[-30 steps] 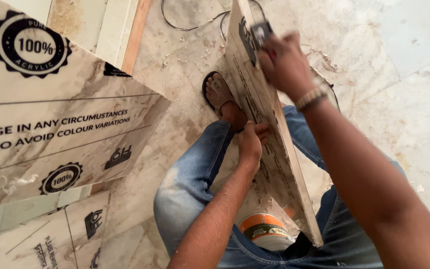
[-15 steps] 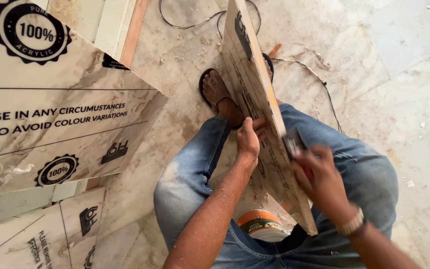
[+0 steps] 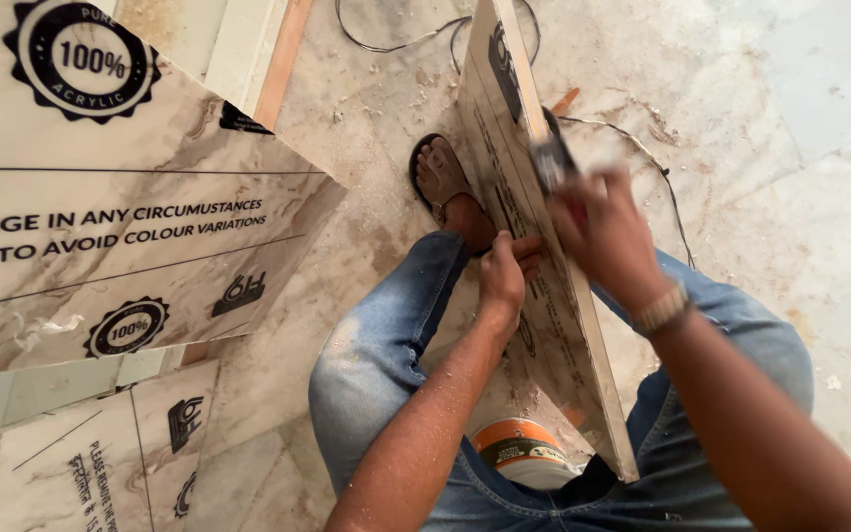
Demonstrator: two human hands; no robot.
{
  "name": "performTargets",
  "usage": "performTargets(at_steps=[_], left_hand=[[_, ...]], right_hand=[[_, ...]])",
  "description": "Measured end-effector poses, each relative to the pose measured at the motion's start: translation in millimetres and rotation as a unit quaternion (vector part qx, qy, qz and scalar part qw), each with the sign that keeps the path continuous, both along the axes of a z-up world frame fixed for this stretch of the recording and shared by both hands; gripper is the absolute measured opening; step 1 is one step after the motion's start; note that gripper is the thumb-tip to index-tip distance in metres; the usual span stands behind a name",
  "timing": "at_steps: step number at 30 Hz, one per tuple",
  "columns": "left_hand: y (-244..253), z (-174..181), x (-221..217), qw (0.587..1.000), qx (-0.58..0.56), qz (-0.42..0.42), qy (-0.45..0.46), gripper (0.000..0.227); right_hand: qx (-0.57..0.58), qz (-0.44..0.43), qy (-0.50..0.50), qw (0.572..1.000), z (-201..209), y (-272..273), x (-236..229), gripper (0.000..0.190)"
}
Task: The person sits on the floor and smooths the edges of a rectangular wooden board using a sanding block. They hold the board with one hand and rub the sanding block along the edges and corners with the other hand.
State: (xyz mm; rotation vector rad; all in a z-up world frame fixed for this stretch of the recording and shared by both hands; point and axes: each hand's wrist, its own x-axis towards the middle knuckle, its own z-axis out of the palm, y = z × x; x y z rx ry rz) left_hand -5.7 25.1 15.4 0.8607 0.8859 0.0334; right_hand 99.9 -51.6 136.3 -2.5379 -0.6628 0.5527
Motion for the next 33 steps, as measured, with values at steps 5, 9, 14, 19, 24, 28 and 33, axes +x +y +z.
performTargets(at_steps=[5, 9, 14, 19, 24, 28, 33], left_hand=[[-9.8, -7.7, -1.7, 0.999, -0.024, 0.035, -0.025, 0.064], [-11.7, -9.3, -2.3, 0.999, -0.020, 0.036, -0.019, 0.065], [-16.2, -6.9, -1.8, 0.998, -0.008, 0.058, -0.013, 0.068], [-17.6, -15.8, -0.7, 0.999, 0.012, 0.044, -0.028, 0.071], [-7.8, -24.4, 2.8, 0.999, -0.010, 0.042, -0.004, 0.073], [-8.7, -23.4, 1.8, 0.999, 0.002, 0.037, -0.006, 0.073], [-12.9, -22.6, -4.2, 0.998, -0.018, 0.040, -0.043, 0.070]], right_hand=[[-0.006, 0.035, -0.040, 0.999, 26.9, -123.2, -130.5, 0.039], [-0.041, -0.001, -0.013, 0.999, 29.5, -138.7, -152.2, 0.036], [0.013, 0.087, -0.121, 0.989, -13.8, -59.6, -51.7, 0.030], [0.070, 0.051, -0.177, 0.980, -7.7, 97.8, 89.6, 0.022], [0.011, -0.007, -0.052, 0.999, -9.9, 76.2, 57.4, 0.023], [0.067, 0.071, -0.103, 0.990, 4.2, -51.8, -55.0, 0.029], [-0.024, -0.012, -0.022, 0.999, 31.1, -155.0, -170.0, 0.033]])
